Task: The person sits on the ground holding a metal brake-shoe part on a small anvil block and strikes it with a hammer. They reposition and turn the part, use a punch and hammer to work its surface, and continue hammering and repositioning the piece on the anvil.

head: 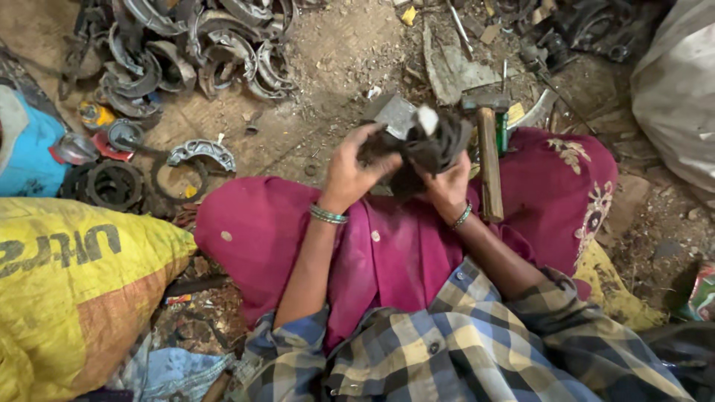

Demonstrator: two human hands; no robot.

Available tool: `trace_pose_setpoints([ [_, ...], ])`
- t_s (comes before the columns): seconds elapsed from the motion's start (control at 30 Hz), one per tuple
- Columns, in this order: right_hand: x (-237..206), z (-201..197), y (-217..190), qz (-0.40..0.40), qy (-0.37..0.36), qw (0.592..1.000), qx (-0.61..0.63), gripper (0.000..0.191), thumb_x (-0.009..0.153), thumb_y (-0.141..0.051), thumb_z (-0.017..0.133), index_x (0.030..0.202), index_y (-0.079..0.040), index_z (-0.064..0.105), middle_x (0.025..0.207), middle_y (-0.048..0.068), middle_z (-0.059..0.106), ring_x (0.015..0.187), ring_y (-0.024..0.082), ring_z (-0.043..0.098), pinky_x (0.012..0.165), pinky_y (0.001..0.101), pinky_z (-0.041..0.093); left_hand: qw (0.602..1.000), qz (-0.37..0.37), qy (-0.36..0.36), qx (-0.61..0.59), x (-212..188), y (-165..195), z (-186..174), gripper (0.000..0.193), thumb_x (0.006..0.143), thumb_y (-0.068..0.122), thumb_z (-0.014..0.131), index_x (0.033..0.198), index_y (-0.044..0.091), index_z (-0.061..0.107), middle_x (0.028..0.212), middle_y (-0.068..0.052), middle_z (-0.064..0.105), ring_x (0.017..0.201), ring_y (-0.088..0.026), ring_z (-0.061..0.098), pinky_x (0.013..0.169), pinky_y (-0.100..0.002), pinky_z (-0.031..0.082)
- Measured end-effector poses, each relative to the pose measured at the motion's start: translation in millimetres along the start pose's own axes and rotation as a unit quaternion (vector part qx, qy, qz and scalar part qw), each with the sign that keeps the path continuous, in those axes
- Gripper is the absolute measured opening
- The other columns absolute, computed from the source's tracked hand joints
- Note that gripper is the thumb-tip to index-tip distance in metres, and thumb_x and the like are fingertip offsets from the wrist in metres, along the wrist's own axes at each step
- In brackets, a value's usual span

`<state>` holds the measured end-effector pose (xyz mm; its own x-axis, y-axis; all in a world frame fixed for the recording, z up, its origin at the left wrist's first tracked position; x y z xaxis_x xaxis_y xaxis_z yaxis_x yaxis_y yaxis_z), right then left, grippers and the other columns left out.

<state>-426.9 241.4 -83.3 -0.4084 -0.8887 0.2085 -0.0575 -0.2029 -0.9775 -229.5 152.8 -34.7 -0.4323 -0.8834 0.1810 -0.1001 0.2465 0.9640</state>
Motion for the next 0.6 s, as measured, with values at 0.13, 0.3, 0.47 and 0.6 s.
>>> trace_pose_setpoints([
  [0.13,-3,-18,0,-0.023,0.060,0.993,-0.098,0.032,0.094,-0.003,0.085,0.118,-0.001,0.064,0.106,0.007,0.073,0.095,0.017,0.069,0.093,0.0314,0.057,0.965,0.025,-0.135,0.225,-7,-31,16,0.126,0.060,0.053,0.099,0.155,0.004,0.033,0.134,-0.035,0.056,0.117,-0.049,0.059,0.094,-0.053,0.048],
  [0.3,-10,-19,6,-0.004,0.110,0.994,-0.005,0.044,0.090,-0.002,0.083,0.124,-0.003,0.056,0.112,0.004,0.070,0.099,0.016,0.068,0.092,0.0296,0.056,0.979,-0.073,-0.176,0.078,-23,-101,61,0.068,0.091,0.026,0.070,0.153,0.010,0.047,0.128,-0.019,0.072,0.119,-0.034,0.068,0.101,-0.041,0.055],
  [0.47,-8,-12,20,-0.039,0.129,0.991,-0.017,0.054,0.088,0.000,0.083,0.131,-0.001,0.050,0.119,0.006,0.066,0.108,0.017,0.065,0.100,0.0319,0.054,0.967,-0.116,-0.112,-0.197,-23,-102,52,0.036,0.110,0.022,0.062,0.135,-0.004,0.065,0.124,-0.020,0.069,0.122,-0.034,0.068,0.107,-0.043,0.051],
  [0.6,-19,2,29,-0.040,0.127,0.990,-0.050,0.049,0.093,0.005,0.075,0.136,0.000,0.051,0.129,0.011,0.065,0.119,0.021,0.063,0.108,0.0358,0.052,0.974,-0.117,-0.151,-0.120,-30,-52,45,0.059,0.107,0.032,0.061,0.153,0.000,0.041,0.152,-0.010,0.049,0.143,-0.022,0.043,0.118,-0.034,0.032],
])
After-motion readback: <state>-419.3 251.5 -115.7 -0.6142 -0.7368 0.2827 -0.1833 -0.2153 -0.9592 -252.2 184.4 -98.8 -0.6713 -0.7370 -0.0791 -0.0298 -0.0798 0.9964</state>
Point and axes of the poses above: each hand's wrist, its own x-axis towards the middle knuckle, its own z-axis out of the palm, y = z × x, the point moved 1 cm from there along x, towards the middle knuckle
